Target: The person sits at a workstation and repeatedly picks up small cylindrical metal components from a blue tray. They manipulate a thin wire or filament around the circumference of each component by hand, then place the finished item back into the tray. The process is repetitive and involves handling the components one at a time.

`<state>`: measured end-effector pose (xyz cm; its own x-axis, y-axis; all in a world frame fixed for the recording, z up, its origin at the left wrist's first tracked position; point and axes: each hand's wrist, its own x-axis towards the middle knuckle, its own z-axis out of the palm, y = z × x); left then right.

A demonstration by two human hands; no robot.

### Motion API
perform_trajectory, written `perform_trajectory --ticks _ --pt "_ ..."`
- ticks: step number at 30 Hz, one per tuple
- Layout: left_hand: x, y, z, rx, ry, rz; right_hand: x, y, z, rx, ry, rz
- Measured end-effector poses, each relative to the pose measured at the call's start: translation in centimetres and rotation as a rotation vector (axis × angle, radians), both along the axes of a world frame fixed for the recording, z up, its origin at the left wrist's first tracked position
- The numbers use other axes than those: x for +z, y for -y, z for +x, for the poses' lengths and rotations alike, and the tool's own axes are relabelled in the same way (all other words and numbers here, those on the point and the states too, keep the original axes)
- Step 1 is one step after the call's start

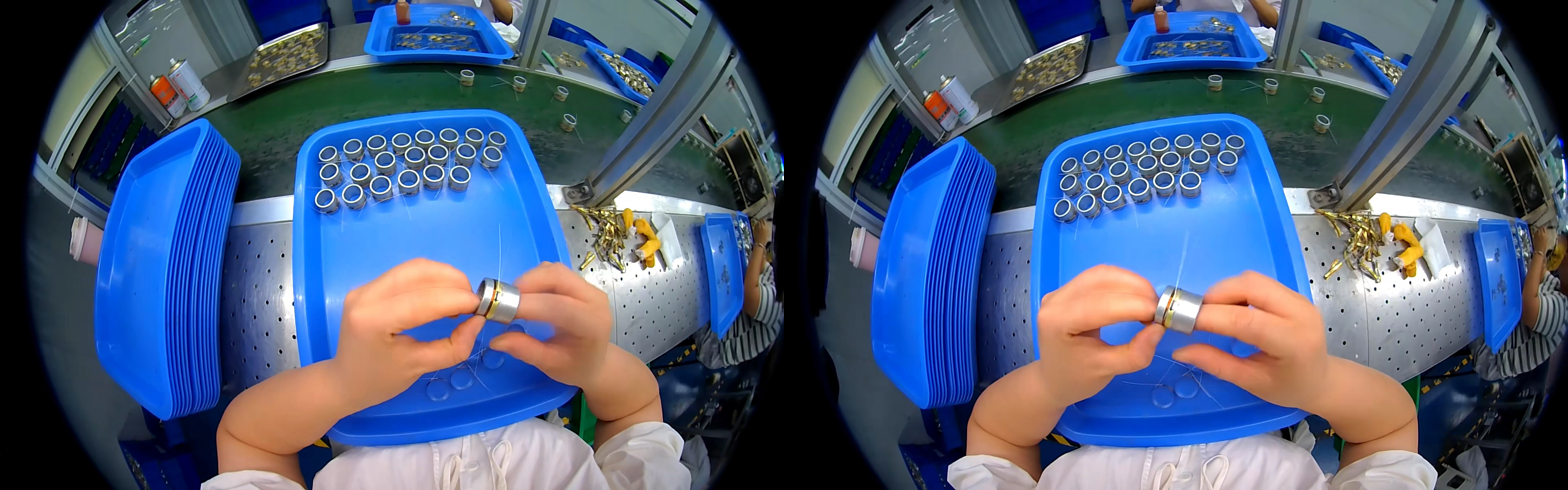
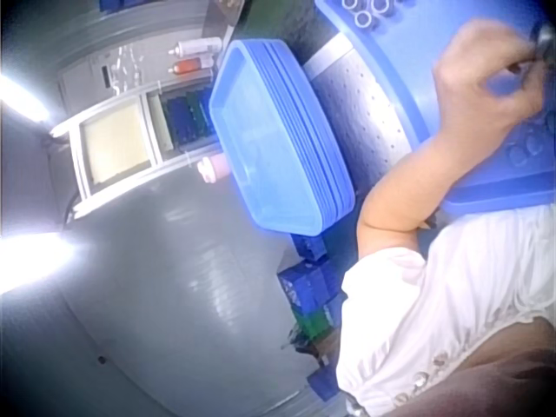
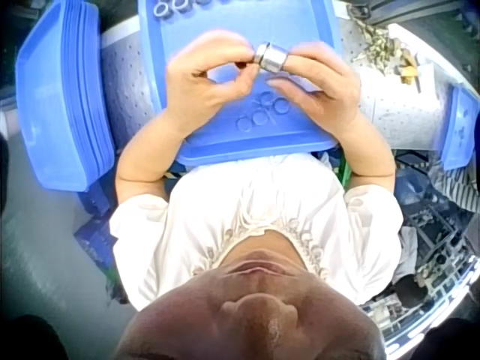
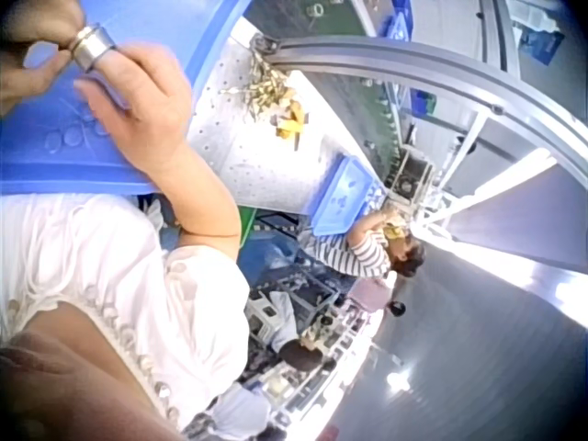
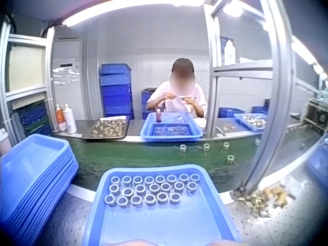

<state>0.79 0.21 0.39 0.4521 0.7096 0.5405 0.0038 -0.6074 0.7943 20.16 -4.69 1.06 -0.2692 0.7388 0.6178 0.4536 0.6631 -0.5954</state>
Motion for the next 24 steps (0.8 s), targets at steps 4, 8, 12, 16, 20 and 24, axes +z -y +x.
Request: perform_trajectory --ticks 4,8,12,16,20,24 --pt "-0.24 -0.07 -0.14 -0.025 -0.053 0.085 -0.50 -0.16 0.27 0.013 -0.138 -0.129" --pt "-0.37 0.12 -0.26 -0.146 0.129 -0.336 -0.29 -0.16 0.38 0.018 -0.128 -0.096" --pt "0.26 0.27 -0.36 -0.300 0.180 -0.572 -0.34 -0.03 0.20 0.073 -0.101 -0.006" --pt "0.27 0.16 -0.55 -0.392 0.172 -0.579 -0.16 -0.26 0.45 0.131 -0.040 0.068" --pt "0.22 0.09 -0.69 -0.389 0.146 -0.572 -0.02 -0.37 0.41 0.144 -0.011 0.092" --pt "0.32 0.17 -0.64 -0.365 0.149 -0.564 0.26 -0.23 0.08 0.124 -0.033 0.057"
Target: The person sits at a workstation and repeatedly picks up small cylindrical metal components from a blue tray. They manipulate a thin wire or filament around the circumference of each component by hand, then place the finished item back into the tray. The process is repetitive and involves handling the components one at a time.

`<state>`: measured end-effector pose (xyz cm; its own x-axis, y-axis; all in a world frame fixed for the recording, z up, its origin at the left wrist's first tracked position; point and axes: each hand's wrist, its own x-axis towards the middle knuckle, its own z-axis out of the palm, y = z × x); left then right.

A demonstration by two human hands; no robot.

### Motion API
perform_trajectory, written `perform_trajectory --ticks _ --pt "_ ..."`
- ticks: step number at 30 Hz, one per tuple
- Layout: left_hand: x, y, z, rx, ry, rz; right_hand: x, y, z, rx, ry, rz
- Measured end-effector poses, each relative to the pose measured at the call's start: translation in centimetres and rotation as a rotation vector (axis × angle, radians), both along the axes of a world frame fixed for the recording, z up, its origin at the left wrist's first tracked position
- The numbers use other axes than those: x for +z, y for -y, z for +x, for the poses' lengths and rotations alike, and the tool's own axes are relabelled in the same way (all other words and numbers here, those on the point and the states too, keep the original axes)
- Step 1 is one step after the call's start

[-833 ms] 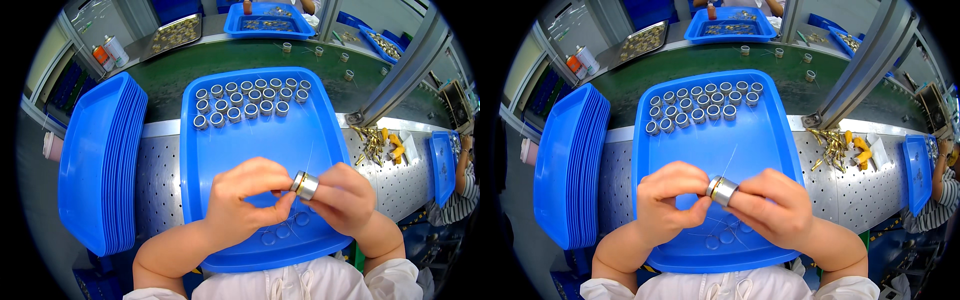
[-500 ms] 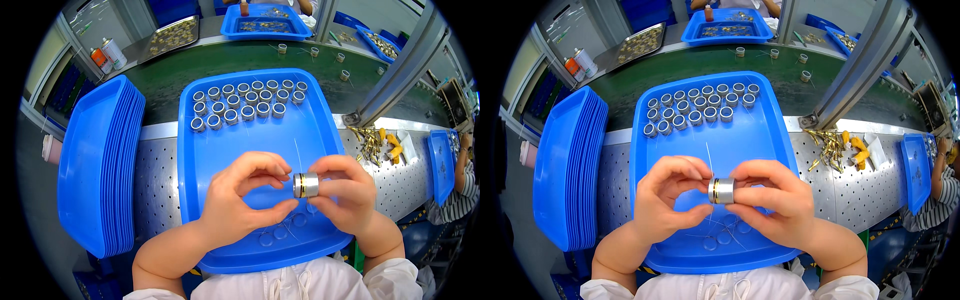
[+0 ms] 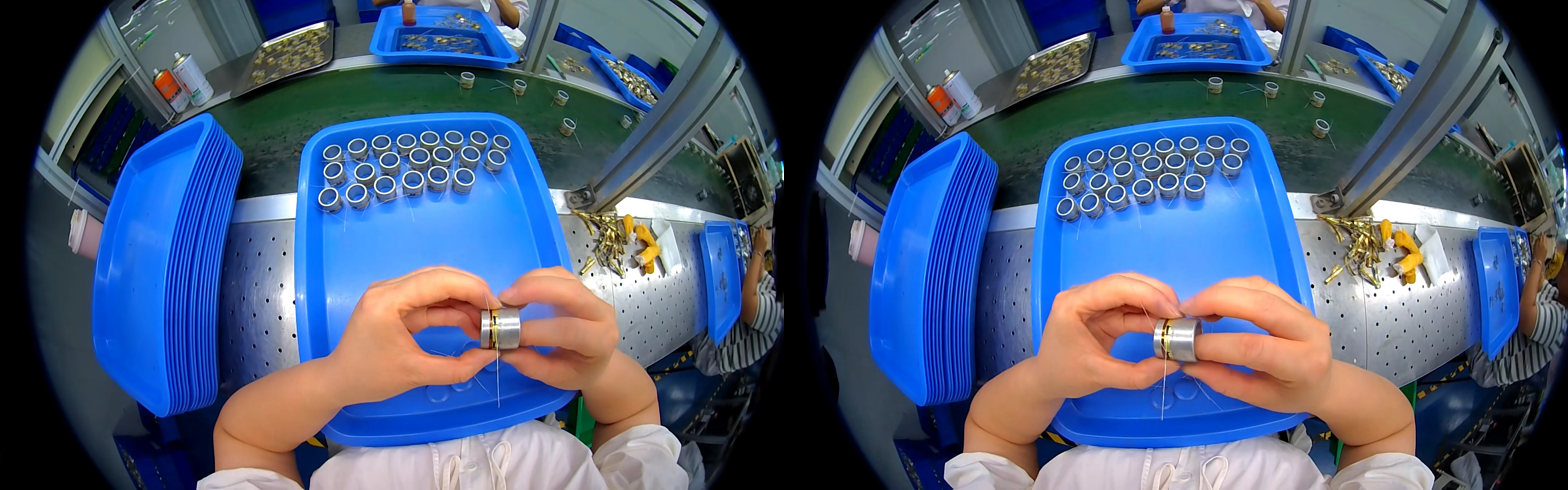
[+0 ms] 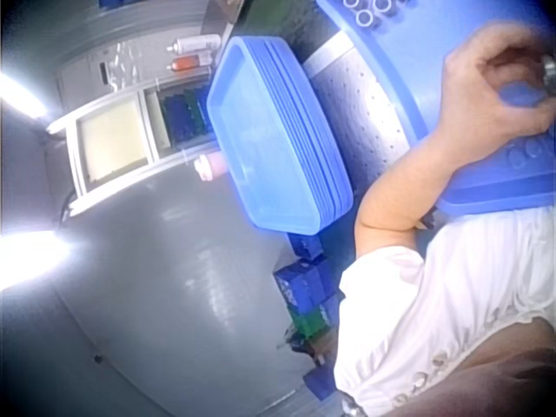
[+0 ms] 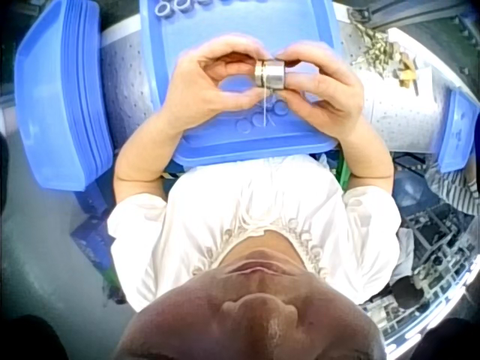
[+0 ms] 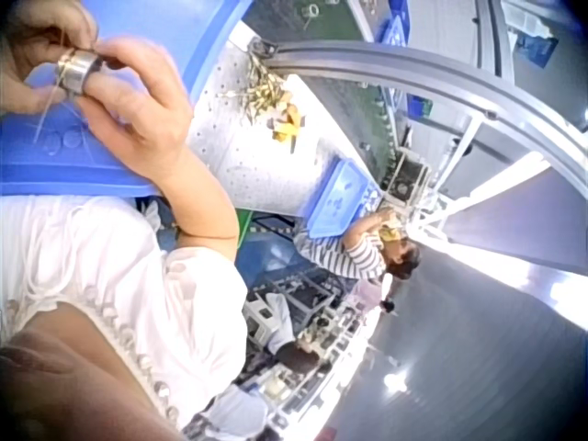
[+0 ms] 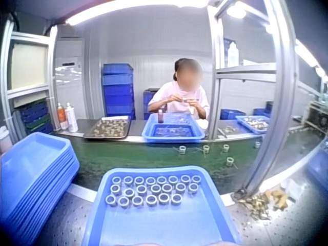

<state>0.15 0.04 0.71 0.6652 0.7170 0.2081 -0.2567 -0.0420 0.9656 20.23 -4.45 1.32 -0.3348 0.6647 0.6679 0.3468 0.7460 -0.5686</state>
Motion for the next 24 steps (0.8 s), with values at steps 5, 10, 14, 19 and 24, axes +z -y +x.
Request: perform_trajectory --ticks 5,10,14,19,24 --pt "0.05 0.29 0.01 0.017 -0.009 0.009 -0.16 -0.06 0.14 0.028 0.023 0.038" --pt "0.04 0.39 0.10 0.029 0.001 0.024 -0.42 0.31 0.00 0.035 0.001 0.025" --pt "-0.20 0.46 0.25 0.046 0.026 0.046 -0.75 0.30 -0.15 0.072 -0.057 0.007" --pt "-0.18 0.51 0.23 0.042 0.015 0.040 -0.91 0.31 -0.28 0.093 -0.087 -0.021" --pt "-0.14 0.64 0.10 0.028 -0.006 -0.024 -0.79 0.40 -0.23 0.087 -0.077 -0.055"
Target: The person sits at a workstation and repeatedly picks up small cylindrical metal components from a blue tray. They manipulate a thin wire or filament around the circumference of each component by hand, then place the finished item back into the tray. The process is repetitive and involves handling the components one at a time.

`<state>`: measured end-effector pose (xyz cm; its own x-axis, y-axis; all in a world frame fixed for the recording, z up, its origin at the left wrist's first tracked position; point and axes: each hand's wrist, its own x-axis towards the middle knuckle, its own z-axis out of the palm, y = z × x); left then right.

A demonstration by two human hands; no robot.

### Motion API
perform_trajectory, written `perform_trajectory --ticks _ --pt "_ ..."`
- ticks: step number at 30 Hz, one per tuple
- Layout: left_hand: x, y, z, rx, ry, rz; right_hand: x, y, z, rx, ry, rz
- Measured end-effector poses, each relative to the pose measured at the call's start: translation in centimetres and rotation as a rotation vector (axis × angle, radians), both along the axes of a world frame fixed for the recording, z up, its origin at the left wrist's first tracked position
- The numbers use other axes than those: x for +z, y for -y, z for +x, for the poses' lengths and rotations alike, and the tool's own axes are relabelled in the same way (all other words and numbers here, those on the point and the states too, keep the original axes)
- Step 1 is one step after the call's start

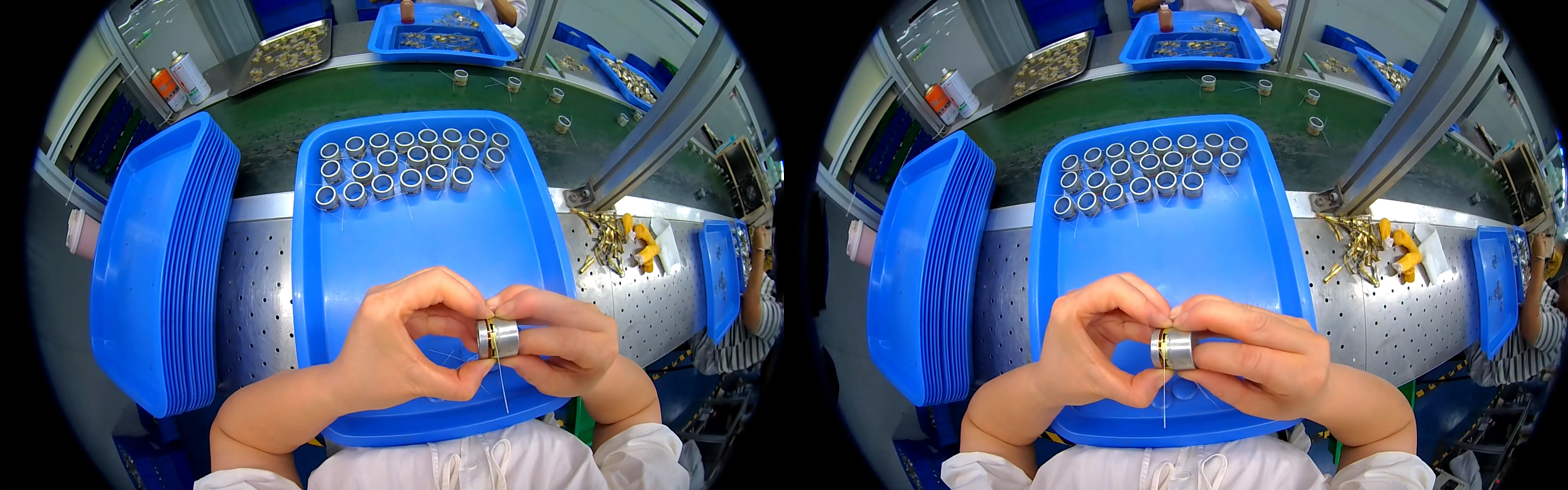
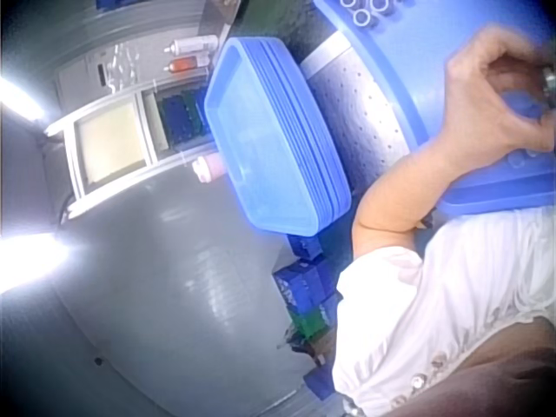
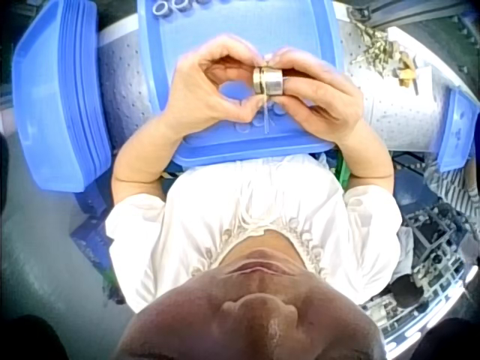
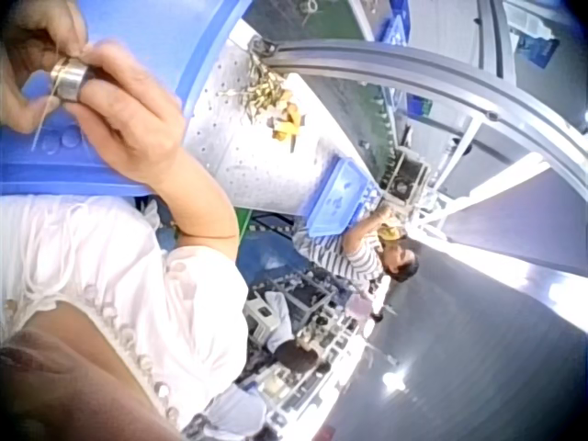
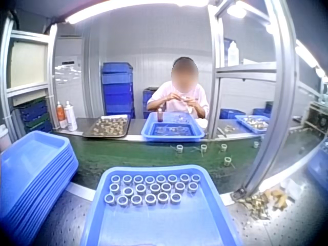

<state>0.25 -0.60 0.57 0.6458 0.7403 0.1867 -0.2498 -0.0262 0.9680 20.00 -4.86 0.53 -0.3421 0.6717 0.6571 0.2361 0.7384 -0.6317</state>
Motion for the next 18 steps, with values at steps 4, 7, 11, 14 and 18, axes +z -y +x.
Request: perform_trajectory --ticks 4,7,11,14,18 --pt "0.16 0.01 -0.02 -0.004 -0.003 -0.079 -0.08 0.15 0.02 -0.025 -0.015 -0.029" --pt "0.36 -0.21 -0.06 -0.026 0.027 -0.166 -0.02 -0.02 0.09 -0.053 -0.031 -0.023" --pt "0.20 -0.30 -0.02 -0.009 0.059 -0.222 0.06 -0.26 0.30 -0.099 -0.013 -0.013" --pt "0.26 -0.37 0.02 0.046 0.082 -0.261 0.11 -0.18 0.22 -0.173 0.000 0.004" --pt "-0.20 -0.67 0.07 0.050 0.008 0.024 0.31 -0.32 0.13 -0.195 0.146 0.133"
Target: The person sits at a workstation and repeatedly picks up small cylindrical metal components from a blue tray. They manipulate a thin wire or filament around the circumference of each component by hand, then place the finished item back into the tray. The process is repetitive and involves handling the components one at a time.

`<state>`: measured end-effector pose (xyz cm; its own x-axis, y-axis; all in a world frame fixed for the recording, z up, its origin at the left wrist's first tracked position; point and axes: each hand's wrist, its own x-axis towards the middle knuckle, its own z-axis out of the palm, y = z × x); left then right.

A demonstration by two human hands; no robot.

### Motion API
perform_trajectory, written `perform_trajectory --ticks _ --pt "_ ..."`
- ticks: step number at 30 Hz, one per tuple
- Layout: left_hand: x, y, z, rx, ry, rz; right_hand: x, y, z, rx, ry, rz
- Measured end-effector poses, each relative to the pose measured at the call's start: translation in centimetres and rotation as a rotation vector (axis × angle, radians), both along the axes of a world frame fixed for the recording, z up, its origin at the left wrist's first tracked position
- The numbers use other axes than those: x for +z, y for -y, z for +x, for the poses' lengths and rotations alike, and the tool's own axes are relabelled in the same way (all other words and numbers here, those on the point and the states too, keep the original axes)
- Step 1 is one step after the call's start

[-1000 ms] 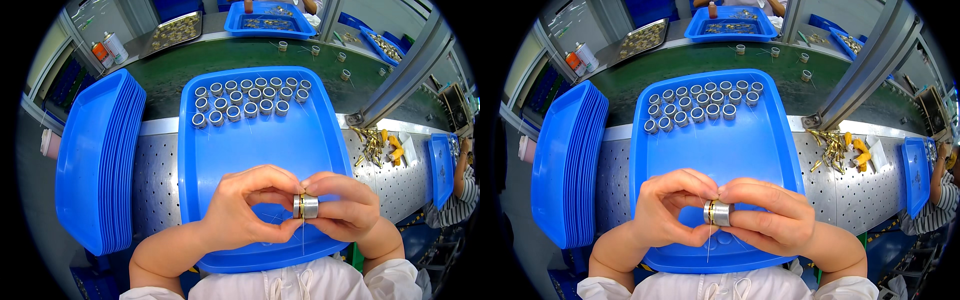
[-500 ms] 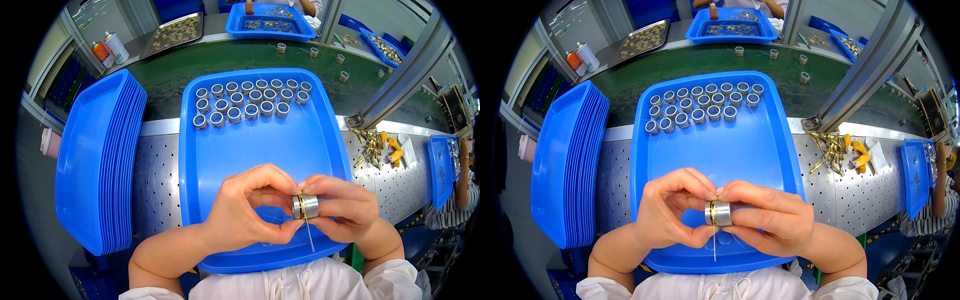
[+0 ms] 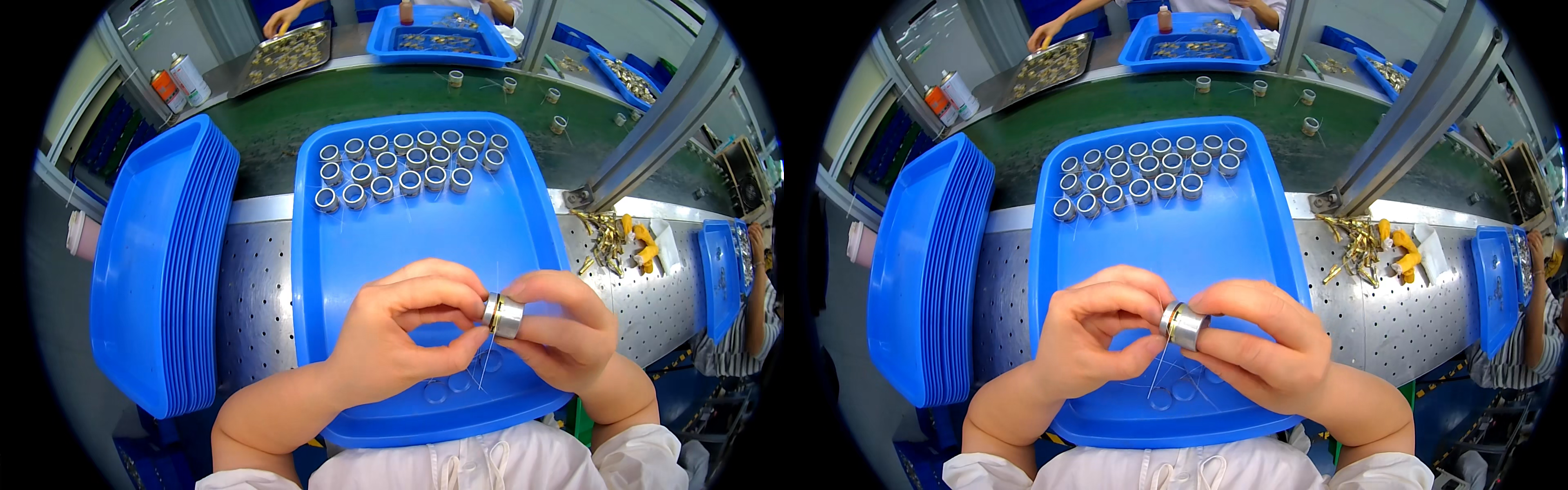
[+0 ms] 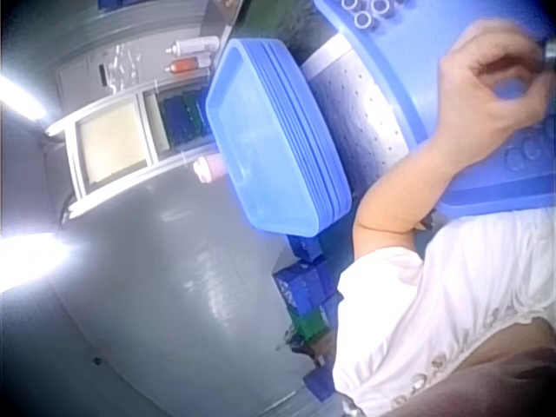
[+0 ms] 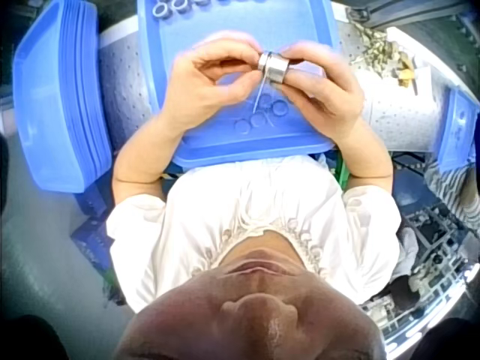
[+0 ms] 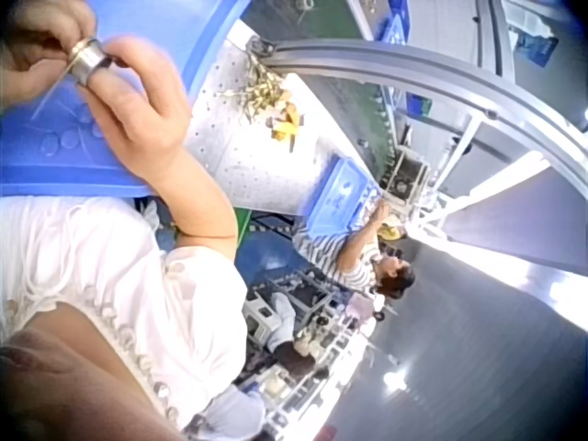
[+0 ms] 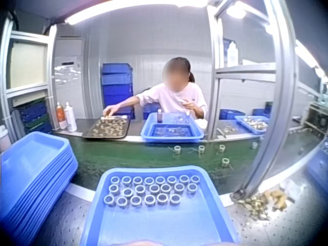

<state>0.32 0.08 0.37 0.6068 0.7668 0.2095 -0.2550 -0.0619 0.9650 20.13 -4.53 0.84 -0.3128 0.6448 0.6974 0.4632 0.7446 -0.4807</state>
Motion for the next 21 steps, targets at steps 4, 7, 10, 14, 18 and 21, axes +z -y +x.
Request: perform_trajectory --ticks 4,7,10,14,18,21 --pt "0.10 0.06 -0.09 0.060 -0.065 0.068 0.08 0.07 0.08 -0.011 0.110 0.101" --pt "0.16 0.05 -0.07 0.078 -0.090 0.102 0.12 0.12 0.38 0.007 0.163 0.143" --pt "0.14 0.05 -0.05 0.109 -0.110 0.132 0.20 0.09 0.40 0.036 0.193 0.139" --pt "0.07 -0.05 -0.05 0.123 -0.125 0.184 0.14 0.01 0.43 0.065 0.225 0.179" --pt "-0.11 -0.14 -0.17 0.121 -0.130 0.223 0.13 0.07 0.31 0.042 0.247 0.177" --pt "-0.14 -0.08 -0.10 0.141 -0.141 0.247 0.15 0.14 0.17 0.037 0.215 0.140"
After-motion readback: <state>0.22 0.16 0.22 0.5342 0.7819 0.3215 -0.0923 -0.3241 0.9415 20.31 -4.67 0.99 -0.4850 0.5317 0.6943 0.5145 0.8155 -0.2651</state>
